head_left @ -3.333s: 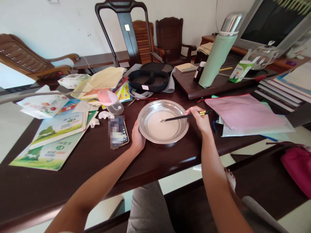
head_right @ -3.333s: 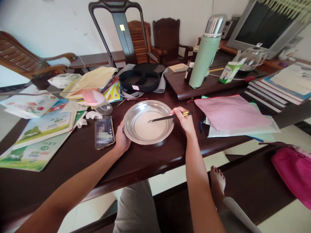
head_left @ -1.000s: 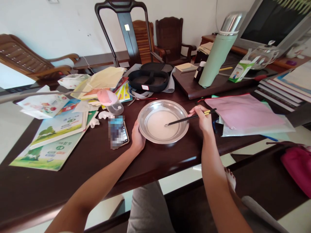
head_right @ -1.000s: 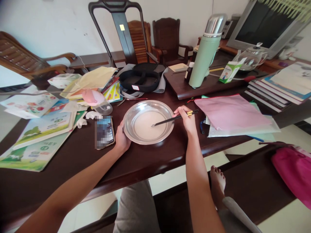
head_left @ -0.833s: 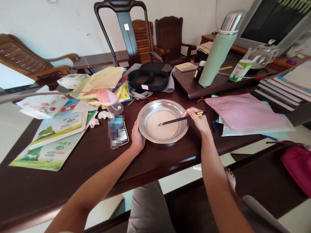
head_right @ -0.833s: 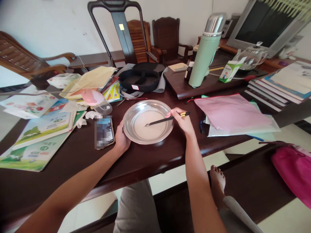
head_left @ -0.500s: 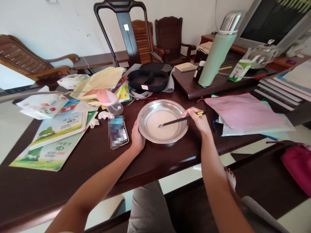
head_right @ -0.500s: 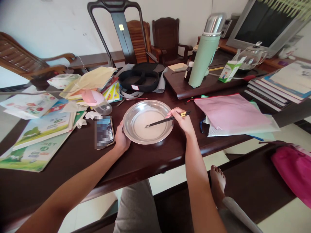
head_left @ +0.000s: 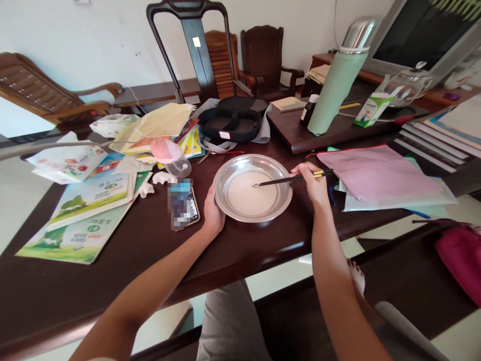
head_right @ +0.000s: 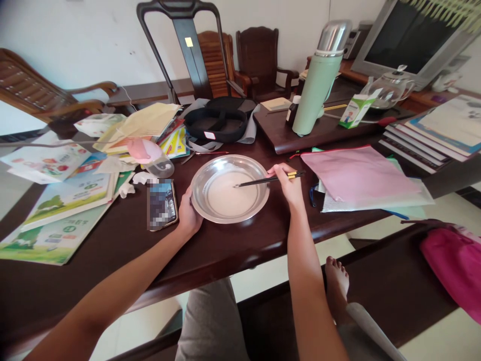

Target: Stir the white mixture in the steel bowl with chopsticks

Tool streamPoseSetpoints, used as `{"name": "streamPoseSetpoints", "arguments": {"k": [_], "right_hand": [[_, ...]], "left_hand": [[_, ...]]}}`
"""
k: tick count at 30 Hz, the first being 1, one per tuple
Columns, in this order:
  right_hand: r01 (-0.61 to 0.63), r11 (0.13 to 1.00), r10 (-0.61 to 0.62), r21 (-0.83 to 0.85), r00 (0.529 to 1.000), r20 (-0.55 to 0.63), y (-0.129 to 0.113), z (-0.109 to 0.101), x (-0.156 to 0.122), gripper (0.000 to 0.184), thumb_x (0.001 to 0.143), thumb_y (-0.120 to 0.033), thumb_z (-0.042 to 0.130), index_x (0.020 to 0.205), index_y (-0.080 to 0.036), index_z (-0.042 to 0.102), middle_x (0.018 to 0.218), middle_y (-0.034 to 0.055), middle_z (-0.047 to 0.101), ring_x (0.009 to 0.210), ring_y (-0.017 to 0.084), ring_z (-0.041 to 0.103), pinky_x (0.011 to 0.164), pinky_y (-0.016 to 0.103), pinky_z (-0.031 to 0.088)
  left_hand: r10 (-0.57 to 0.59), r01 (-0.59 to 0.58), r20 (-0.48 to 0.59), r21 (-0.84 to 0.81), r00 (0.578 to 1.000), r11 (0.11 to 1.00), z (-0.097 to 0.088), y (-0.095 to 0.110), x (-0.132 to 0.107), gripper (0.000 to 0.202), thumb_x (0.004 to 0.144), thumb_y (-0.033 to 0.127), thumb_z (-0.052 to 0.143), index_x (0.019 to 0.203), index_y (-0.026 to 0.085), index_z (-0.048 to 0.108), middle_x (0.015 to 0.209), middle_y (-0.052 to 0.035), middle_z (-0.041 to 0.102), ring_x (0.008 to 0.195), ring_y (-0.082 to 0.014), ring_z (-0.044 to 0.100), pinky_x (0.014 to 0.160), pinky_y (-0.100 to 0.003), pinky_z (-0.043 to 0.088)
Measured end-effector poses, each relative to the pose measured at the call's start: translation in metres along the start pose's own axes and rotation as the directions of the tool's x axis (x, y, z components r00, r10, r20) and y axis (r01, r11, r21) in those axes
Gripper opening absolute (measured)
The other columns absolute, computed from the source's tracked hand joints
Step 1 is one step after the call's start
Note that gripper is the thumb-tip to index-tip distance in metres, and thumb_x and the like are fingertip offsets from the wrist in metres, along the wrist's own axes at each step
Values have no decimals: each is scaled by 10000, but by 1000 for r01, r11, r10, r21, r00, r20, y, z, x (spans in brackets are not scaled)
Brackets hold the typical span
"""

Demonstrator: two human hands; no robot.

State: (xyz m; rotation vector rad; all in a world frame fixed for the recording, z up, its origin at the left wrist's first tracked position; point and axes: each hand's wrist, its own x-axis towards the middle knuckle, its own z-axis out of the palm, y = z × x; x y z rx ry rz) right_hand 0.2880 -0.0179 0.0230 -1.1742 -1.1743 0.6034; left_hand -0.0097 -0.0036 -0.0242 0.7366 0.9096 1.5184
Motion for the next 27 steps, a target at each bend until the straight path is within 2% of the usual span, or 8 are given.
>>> {"name": "streamPoseSetpoints", "arguments": {"k": [3, 7, 9, 12, 15, 18, 23, 27], "right_hand": [[-30, 999, 30, 42, 1000, 8, 0, 0, -1, 603, 887, -862, 746, 731, -279, 750, 577, -3, 731, 623, 255, 776, 764, 423, 665], [-29, 1000, 27, 11, 991, 133, -3, 3, -2, 599, 856, -865, 779, 733, -279, 766, 689, 18, 804, 727, 265, 816, 814, 423, 674], [-13, 1000, 13, 2, 997, 81, -3, 2, -1, 586, 869, -855, 768, 744, -282, 773, 719, 19, 821, 763, 269, 827, 840, 429, 676], [-18, 999, 18, 27, 999, -28, 0, 0, 0, 590, 900, -848, 734, 732, -282, 744, 605, 1, 754, 664, 260, 795, 793, 427, 672], [-43, 998, 41, 47, 998, 42, 1, 0, -1, 603, 877, -860, 757, 712, -281, 727, 571, -1, 731, 618, 257, 774, 740, 418, 667], [-35, 999, 31, 27, 991, 128, 0, 2, -2, 601, 846, -872, 789, 736, -281, 767, 666, 15, 799, 689, 265, 805, 789, 426, 682], [-10, 999, 10, 43, 1000, -15, 1, 0, -1, 596, 904, -851, 745, 733, -281, 766, 625, 4, 778, 652, 253, 794, 794, 423, 675], [-47, 998, 41, 51, 994, 105, -1, 1, -3, 598, 875, -859, 774, 741, -276, 776, 599, 1, 757, 620, 250, 778, 737, 408, 664]], "left_hand": [[11, -11, 11, 1, 1000, 1000, 0, 0, 0, 368, 905, 556, 816, 1119, 259, 848, 1303, -59, 865, 1393, -325, 727, 1261, -466, 534], [13, -13, 7, 0, 1000, 1000, 0, -1, 0, 363, 897, 561, 820, 1103, 263, 848, 1321, -60, 862, 1397, -331, 726, 1264, -465, 535], [3, -3, -2, -1, 1000, 1000, 0, -1, 0, 366, 902, 566, 815, 1102, 260, 842, 1290, -64, 868, 1392, -338, 730, 1254, -476, 547], [4, -4, -2, 2, 1000, 1000, 0, -1, 0, 375, 900, 565, 816, 1109, 255, 836, 1292, -65, 867, 1405, -338, 726, 1258, -479, 546], [9, -9, 3, 4, 1000, 1000, 0, -1, 0, 363, 896, 555, 819, 1105, 259, 838, 1321, -59, 862, 1432, -338, 714, 1275, -474, 536], [6, -6, 1, 1, 1000, 1000, 0, -1, 0, 351, 906, 551, 811, 1102, 261, 840, 1309, -56, 866, 1432, -340, 715, 1279, -483, 536], [1, -1, -3, -6, 1000, 1000, 0, 0, 0, 350, 911, 546, 806, 1116, 266, 853, 1295, -50, 874, 1413, -337, 726, 1282, -491, 533], [-2, 2, 0, -5, 1000, 1000, 0, 0, 0, 333, 922, 530, 797, 1118, 266, 853, 1331, -54, 864, 1442, -335, 709, 1293, -481, 522]]}}
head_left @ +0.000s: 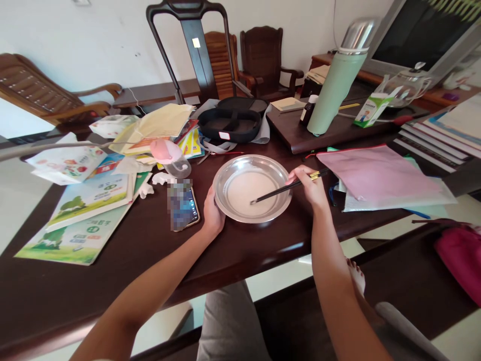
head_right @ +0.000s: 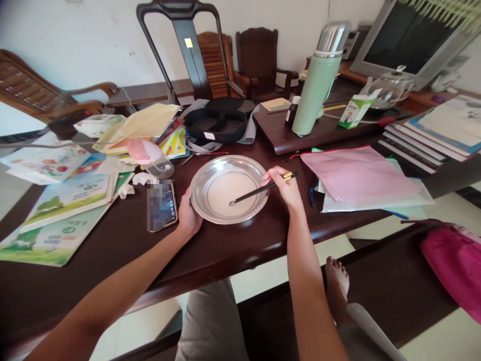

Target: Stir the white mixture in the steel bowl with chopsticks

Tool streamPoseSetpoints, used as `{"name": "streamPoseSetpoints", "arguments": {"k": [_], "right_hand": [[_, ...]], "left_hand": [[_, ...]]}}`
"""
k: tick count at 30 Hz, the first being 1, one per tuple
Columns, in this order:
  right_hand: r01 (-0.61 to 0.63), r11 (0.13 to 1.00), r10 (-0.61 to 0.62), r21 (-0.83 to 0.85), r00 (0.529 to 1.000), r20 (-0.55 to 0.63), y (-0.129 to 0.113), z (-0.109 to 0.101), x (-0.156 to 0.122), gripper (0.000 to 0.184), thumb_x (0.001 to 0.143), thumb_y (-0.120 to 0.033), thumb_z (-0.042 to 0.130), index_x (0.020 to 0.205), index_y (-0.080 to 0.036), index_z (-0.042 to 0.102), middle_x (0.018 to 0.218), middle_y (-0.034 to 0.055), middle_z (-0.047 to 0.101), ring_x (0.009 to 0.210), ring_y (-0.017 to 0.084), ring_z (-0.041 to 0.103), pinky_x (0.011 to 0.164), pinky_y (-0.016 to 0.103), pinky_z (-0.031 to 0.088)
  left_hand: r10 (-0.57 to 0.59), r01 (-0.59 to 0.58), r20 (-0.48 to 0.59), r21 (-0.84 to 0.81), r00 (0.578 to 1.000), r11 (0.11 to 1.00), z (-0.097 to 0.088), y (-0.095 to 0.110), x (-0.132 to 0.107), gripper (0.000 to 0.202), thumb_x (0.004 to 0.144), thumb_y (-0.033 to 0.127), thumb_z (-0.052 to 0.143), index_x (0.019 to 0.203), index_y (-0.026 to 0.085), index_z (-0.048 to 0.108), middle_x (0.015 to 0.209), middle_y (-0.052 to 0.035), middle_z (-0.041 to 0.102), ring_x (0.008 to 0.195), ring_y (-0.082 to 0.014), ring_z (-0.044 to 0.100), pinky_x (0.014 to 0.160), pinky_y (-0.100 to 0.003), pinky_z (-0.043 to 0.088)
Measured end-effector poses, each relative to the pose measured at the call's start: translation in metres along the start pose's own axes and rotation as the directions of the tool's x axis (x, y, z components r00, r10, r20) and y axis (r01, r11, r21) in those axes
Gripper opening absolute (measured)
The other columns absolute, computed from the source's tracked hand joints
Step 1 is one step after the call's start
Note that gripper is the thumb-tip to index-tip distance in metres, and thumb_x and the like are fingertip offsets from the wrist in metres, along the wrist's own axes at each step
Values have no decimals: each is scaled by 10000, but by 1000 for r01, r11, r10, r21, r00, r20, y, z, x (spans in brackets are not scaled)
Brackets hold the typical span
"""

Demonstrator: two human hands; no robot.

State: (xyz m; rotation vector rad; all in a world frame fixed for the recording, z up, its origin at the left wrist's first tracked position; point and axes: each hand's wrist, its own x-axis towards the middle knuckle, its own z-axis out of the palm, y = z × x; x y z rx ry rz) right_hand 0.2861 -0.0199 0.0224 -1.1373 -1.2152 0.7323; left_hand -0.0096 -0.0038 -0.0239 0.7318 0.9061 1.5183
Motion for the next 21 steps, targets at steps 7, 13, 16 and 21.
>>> {"name": "streamPoseSetpoints", "arguments": {"k": [7, 13, 16, 21], "right_hand": [[44, 999, -44, -3, 994, -96, 1, -3, 2, 594, 893, -848, 768, 743, -274, 787, 604, -2, 761, 622, 238, 777, 755, 398, 661], [27, 1000, -27, -3, 999, 33, 3, -2, 1, 570, 873, -828, 808, 775, -266, 811, 679, 12, 799, 688, 248, 807, 787, 398, 677], [56, 998, -57, -14, 995, -77, 5, -3, 3, 572, 895, -830, 780, 766, -273, 799, 668, 6, 794, 684, 246, 805, 800, 401, 675], [16, 1000, -16, 13, 1000, -23, 4, -2, 2, 599, 876, -856, 771, 748, -272, 779, 586, 3, 742, 609, 247, 772, 717, 396, 659]], "left_hand": [[-2, 2, 5, -1, 1000, 1000, 0, 0, 0, 344, 916, 540, 805, 1101, 252, 841, 1320, -62, 865, 1451, -339, 704, 1289, -482, 528], [10, -10, 11, -12, 1000, 1000, 0, 0, 0, 383, 898, 543, 819, 1146, 254, 846, 1316, -54, 870, 1425, -339, 720, 1283, -480, 531], [-1, 1, -4, -10, 1000, 1000, -1, -1, 0, 379, 909, 545, 811, 1145, 250, 846, 1306, -61, 869, 1419, -338, 721, 1277, -483, 532], [0, 0, -5, -10, 1000, 1000, -2, -2, 1, 386, 903, 557, 826, 1136, 252, 860, 1294, -60, 872, 1386, -339, 737, 1257, -478, 546]]}}
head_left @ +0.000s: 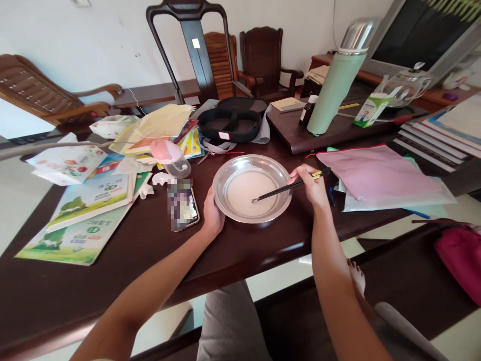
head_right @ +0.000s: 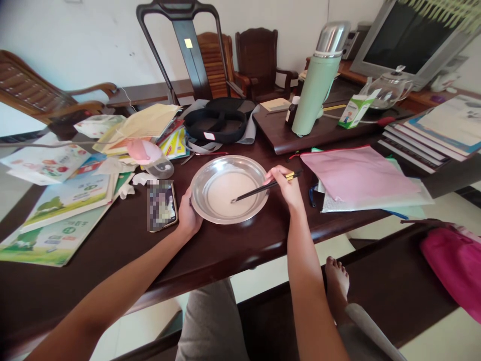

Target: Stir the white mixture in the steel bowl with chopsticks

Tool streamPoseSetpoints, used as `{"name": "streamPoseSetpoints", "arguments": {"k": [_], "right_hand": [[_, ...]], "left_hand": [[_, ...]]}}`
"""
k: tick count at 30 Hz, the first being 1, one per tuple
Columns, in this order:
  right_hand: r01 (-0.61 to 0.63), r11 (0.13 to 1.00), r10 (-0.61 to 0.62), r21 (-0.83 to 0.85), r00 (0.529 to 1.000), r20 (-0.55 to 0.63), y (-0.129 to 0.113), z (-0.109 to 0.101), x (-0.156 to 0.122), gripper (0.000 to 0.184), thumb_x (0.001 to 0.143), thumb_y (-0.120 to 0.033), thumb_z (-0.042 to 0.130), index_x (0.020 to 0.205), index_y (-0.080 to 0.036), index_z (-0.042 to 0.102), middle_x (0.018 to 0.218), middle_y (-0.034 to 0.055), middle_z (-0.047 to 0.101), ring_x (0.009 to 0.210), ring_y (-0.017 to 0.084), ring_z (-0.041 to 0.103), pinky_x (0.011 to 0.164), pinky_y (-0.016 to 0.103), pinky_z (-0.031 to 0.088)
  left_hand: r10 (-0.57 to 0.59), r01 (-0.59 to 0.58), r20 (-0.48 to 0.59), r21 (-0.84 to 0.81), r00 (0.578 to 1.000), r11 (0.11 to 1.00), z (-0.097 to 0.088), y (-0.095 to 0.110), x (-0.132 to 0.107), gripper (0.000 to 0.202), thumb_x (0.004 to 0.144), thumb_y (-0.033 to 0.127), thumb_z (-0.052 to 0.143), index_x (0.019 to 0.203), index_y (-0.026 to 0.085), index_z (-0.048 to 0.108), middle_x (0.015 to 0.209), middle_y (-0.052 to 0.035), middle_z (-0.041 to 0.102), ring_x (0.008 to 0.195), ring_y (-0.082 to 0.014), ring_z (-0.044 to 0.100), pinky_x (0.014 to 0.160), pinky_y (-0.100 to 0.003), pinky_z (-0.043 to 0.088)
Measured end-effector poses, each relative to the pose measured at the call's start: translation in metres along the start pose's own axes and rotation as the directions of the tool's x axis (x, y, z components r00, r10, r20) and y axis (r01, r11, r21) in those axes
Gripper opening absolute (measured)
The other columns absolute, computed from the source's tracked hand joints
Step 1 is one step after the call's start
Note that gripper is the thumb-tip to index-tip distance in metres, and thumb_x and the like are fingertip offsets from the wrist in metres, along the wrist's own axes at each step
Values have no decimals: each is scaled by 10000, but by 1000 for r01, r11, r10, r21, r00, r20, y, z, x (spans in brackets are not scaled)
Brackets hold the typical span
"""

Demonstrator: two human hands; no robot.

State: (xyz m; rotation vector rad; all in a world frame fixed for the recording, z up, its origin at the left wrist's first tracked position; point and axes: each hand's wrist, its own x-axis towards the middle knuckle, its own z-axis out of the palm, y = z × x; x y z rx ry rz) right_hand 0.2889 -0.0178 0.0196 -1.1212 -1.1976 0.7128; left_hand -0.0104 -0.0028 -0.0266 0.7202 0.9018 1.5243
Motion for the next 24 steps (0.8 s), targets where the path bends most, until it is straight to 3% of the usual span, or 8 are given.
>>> {"name": "streamPoseSetpoints", "arguments": {"k": [3, 5, 8, 11, 14, 19, 24], "right_hand": [[8, 999, -5, -48, 998, 58, -2, 2, 0, 600, 871, -864, 769, 771, -272, 783, 676, 18, 796, 713, 263, 813, 798, 417, 681], [29, 997, -30, -67, 1000, -9, -2, 2, 1, 594, 889, -854, 755, 771, -273, 777, 707, 22, 812, 749, 265, 822, 830, 421, 681], [21, 999, -25, -36, 995, -100, 0, 0, 2, 600, 902, -850, 736, 739, -272, 749, 617, 9, 757, 649, 249, 783, 764, 407, 666], [-12, 1000, 12, -16, 1000, -8, -2, 1, 0, 612, 874, -864, 757, 721, -272, 740, 584, 3, 732, 606, 243, 763, 730, 400, 661], [0, 999, 3, -48, 999, 51, -3, 3, -1, 601, 862, -862, 776, 740, -274, 763, 666, 15, 789, 686, 253, 798, 803, 414, 679], [19, 999, -21, -27, 994, -111, -1, 0, 1, 584, 911, -829, 737, 731, -274, 748, 594, 3, 742, 631, 247, 780, 761, 407, 668], [-4, 999, 5, -36, 999, 38, -2, 3, 0, 574, 887, -830, 770, 751, -272, 768, 631, 11, 764, 677, 258, 797, 778, 413, 678]], "left_hand": [[10, -10, 5, 0, 1000, 1000, 0, -1, 0, 396, 900, 561, 829, 1140, 246, 856, 1297, -64, 870, 1391, -334, 733, 1266, -477, 537], [5, -5, 6, -1, 1000, 1000, -1, -1, 1, 409, 900, 569, 826, 1148, 244, 852, 1288, -66, 871, 1391, -337, 732, 1265, -484, 537], [0, 0, 5, -1, 1000, 1000, -1, -1, 1, 402, 894, 561, 827, 1147, 249, 855, 1296, -64, 870, 1399, -341, 728, 1268, -488, 535], [12, -12, 11, 2, 1000, 1000, -1, -1, 1, 380, 896, 540, 825, 1144, 255, 861, 1327, -60, 864, 1418, -337, 718, 1282, -481, 524], [15, -15, 18, -1, 1000, 1000, -1, 0, 1, 382, 892, 538, 826, 1144, 254, 864, 1332, -62, 863, 1419, -340, 718, 1287, -482, 520], [-3, 3, 9, -1, 1000, 1000, -1, 0, 0, 359, 915, 534, 806, 1136, 256, 855, 1328, -64, 863, 1421, -340, 718, 1270, -484, 537], [9, -9, 17, 3, 1000, 1000, -1, 0, 0, 370, 904, 544, 815, 1135, 259, 855, 1302, -58, 869, 1386, -331, 734, 1256, -474, 543]]}}
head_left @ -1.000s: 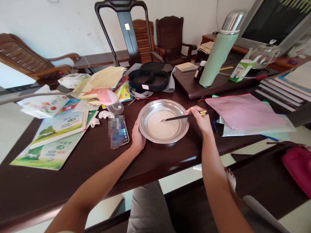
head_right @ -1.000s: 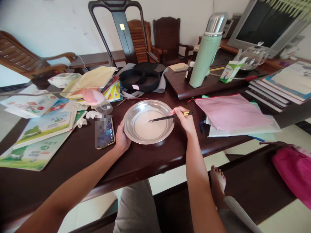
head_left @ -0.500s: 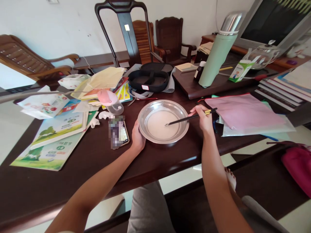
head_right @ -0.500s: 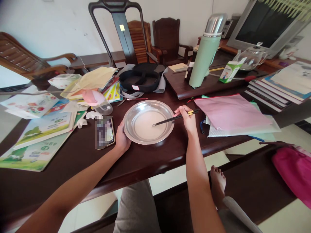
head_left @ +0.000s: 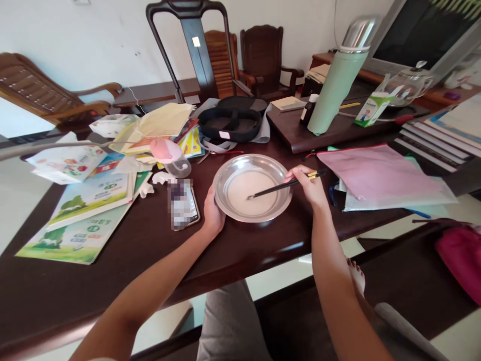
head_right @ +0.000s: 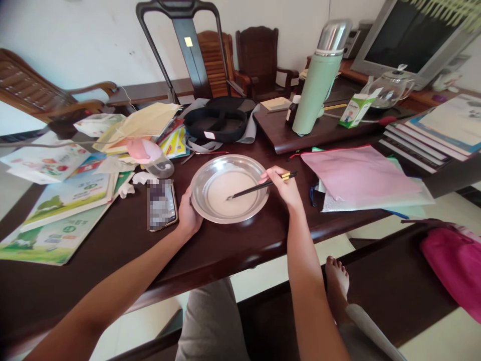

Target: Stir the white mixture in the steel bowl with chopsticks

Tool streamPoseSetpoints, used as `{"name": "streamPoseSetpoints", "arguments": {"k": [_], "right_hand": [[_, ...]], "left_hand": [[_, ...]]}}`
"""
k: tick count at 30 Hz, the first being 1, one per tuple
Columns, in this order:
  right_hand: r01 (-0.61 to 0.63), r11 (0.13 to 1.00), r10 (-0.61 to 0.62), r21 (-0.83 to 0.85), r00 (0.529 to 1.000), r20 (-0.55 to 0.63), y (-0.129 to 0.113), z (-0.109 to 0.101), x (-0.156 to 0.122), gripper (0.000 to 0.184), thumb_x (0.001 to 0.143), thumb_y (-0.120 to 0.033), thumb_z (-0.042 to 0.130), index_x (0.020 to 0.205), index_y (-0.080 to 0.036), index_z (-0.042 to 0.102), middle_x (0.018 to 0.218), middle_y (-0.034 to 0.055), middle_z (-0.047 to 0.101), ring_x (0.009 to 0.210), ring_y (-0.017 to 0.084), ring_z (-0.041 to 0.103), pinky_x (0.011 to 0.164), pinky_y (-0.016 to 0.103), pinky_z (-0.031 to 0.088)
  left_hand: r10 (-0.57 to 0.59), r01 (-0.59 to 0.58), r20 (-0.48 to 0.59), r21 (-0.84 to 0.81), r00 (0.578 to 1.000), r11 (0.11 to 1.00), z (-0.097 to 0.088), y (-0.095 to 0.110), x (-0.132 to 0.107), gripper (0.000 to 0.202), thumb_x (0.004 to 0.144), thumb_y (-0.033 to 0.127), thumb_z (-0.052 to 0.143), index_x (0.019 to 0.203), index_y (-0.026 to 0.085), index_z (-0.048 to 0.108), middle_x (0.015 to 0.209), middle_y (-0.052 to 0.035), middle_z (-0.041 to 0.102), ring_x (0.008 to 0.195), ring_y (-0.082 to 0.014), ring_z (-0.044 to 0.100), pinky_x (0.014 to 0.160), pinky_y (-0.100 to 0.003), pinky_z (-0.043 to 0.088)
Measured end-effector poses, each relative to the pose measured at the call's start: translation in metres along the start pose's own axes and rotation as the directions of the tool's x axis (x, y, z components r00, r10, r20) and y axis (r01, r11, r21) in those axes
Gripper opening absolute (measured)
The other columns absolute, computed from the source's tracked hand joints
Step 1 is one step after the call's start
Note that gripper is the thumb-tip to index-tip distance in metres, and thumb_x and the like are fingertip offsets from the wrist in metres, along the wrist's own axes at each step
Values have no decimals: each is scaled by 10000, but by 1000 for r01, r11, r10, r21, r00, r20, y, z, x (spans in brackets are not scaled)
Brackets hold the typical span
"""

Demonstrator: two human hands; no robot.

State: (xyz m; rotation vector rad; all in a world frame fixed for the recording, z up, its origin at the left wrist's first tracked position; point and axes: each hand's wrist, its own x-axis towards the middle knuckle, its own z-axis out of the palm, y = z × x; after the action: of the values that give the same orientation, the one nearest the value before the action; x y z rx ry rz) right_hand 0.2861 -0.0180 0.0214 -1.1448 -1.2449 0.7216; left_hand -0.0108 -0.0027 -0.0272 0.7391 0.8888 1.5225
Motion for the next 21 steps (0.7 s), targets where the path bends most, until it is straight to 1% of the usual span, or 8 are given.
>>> {"name": "streamPoseSetpoints", "arguments": {"k": [3, 6, 9, 11, 14, 17, 19, 21], "right_hand": [[19, 999, -21, -34, 999, -47, 0, 0, 1, 570, 902, -832, 751, 771, -278, 779, 679, 14, 793, 728, 264, 815, 847, 433, 685], [14, 1000, -15, -9, 991, -133, 0, -2, 1, 595, 905, -851, 728, 743, -279, 756, 592, -1, 740, 643, 251, 783, 789, 417, 670], [-10, 1000, 10, 15, 999, -46, -2, -1, 0, 613, 875, -871, 753, 736, -274, 758, 581, -3, 733, 610, 243, 766, 737, 396, 657], [-4, 1000, 4, -2, 1000, 17, -3, 0, -1, 607, 863, -870, 773, 752, -273, 777, 639, 6, 771, 663, 247, 790, 780, 402, 668], [20, 999, -21, -27, 999, -33, -4, 0, 0, 581, 887, -847, 764, 769, -278, 787, 680, 11, 793, 717, 256, 809, 848, 423, 677], [5, 1000, -6, -6, 993, -117, -2, -2, 1, 588, 910, -842, 728, 743, -280, 752, 607, 4, 744, 653, 256, 782, 798, 426, 670], [-16, 1000, 17, 5, 997, -81, -2, -1, 0, 601, 895, -856, 732, 733, -278, 741, 582, 2, 722, 628, 252, 768, 767, 418, 663], [-25, 1000, 25, -9, 1000, -1, -3, 0, -1, 612, 862, -873, 760, 735, -275, 748, 615, 8, 743, 658, 253, 777, 775, 413, 663]], "left_hand": [[1, -1, 0, 8, 1000, 1000, 0, -1, 0, 385, 910, 559, 811, 1143, 255, 852, 1286, -61, 869, 1370, -330, 739, 1246, -474, 545], [3, -3, 0, 20, 1000, 1000, -1, -1, 1, 395, 905, 566, 815, 1148, 258, 853, 1289, -56, 869, 1364, -329, 740, 1246, -469, 541], [11, -11, 8, 24, 1000, 1000, -1, -1, 1, 402, 902, 568, 817, 1155, 259, 854, 1305, -55, 866, 1379, -330, 732, 1258, -471, 531], [13, -13, 9, 21, 1000, 1000, -1, -1, 1, 401, 896, 568, 823, 1149, 259, 856, 1303, -55, 867, 1383, -332, 730, 1267, -474, 526], [10, -10, -1, 15, 1000, 1000, 0, -1, 1, 391, 891, 567, 822, 1134, 262, 860, 1288, -53, 871, 1372, -332, 737, 1264, -475, 533], [7, -7, -12, 13, 1000, 1000, 0, -1, 0, 390, 900, 561, 812, 1143, 259, 858, 1285, -58, 871, 1374, -332, 738, 1255, -478, 542], [7, -7, -10, 13, 1000, 1000, 0, -1, 0, 390, 902, 557, 813, 1146, 257, 857, 1296, -61, 868, 1389, -332, 732, 1260, -478, 537], [7, -6, -4, 15, 1000, 1000, 0, 0, 0, 389, 902, 555, 814, 1149, 258, 857, 1314, -61, 864, 1404, -331, 724, 1271, -476, 528]]}}
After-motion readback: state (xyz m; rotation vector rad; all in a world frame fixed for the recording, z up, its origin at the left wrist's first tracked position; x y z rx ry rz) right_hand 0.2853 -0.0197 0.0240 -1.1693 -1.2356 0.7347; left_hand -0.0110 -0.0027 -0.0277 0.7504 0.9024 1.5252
